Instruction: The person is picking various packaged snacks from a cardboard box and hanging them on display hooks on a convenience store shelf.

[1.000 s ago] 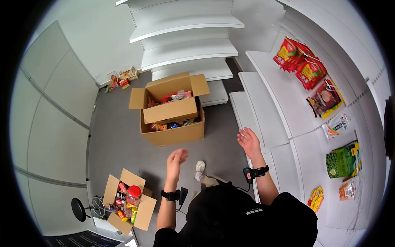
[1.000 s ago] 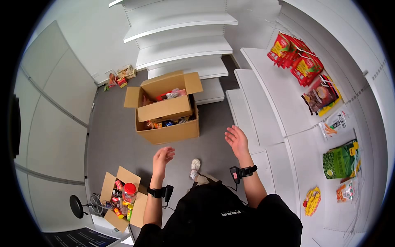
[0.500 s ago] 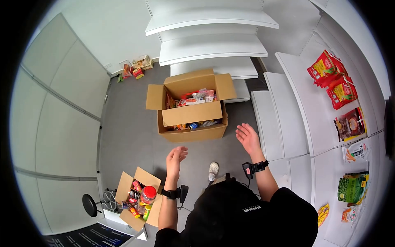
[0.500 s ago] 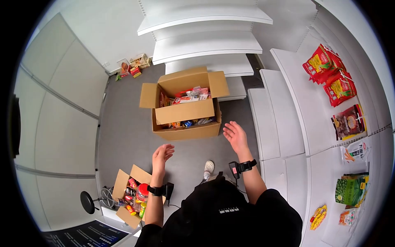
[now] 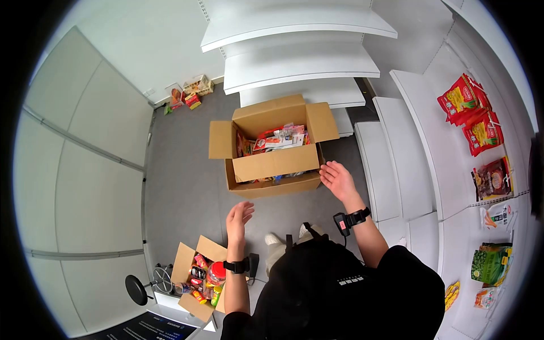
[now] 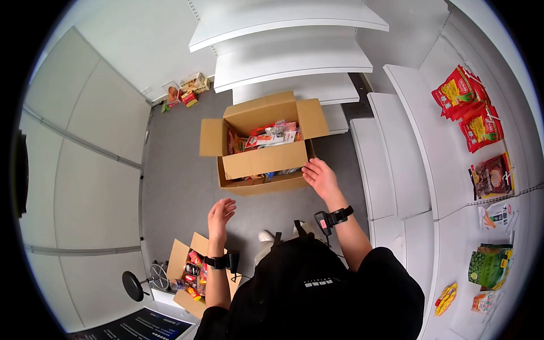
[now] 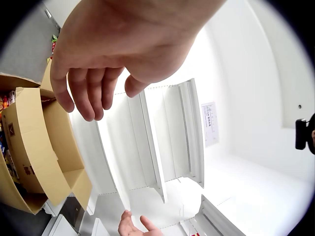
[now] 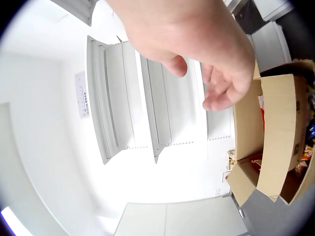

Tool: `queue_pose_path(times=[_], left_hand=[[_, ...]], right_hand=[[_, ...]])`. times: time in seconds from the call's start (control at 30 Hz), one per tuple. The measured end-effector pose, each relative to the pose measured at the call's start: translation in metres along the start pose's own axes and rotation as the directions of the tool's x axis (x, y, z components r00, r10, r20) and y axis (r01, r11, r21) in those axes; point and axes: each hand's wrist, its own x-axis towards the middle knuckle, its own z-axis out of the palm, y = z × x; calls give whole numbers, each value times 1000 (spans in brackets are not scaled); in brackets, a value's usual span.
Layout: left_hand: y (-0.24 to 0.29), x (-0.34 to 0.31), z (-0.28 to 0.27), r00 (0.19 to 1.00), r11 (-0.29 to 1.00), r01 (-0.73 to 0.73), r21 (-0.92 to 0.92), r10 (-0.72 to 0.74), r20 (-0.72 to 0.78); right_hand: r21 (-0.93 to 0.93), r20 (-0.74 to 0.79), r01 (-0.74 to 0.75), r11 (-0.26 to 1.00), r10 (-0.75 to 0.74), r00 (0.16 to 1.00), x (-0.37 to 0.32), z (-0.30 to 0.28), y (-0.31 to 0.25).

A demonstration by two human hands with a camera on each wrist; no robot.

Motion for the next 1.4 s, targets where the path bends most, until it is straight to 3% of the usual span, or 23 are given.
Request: queue_pose_path(times=[0.5,0.63,0.8,1.0,1.2,1.3,1.4], left_hand=[[22,140,-41,986,994,89,62,-97,133],[30,182,-54,976,993,121,6,-120,179],[23,235,-68,944,974,221,56,-228,237],[18,282,-75,905,948,296,121,-318,281],[4,309,-61,870,912,359,198,-404,284],[-3,325,-53,854,887,394,242,-451,260],[-1,342,-41,884,880,298,369,-401,242]], right_hand=[[171,-193,67,983,-33,981,68,28,15],[162,-245,78,984,-36,969,91,46,27],[174,-295,88,981,-33,955,112,63,47],[324,-289,-29,945,129,949,141,50,75],[317,-324,-39,948,147,935,180,48,88],[273,-364,-118,955,216,906,210,49,84],[318,-303,-242,917,340,890,253,36,86]])
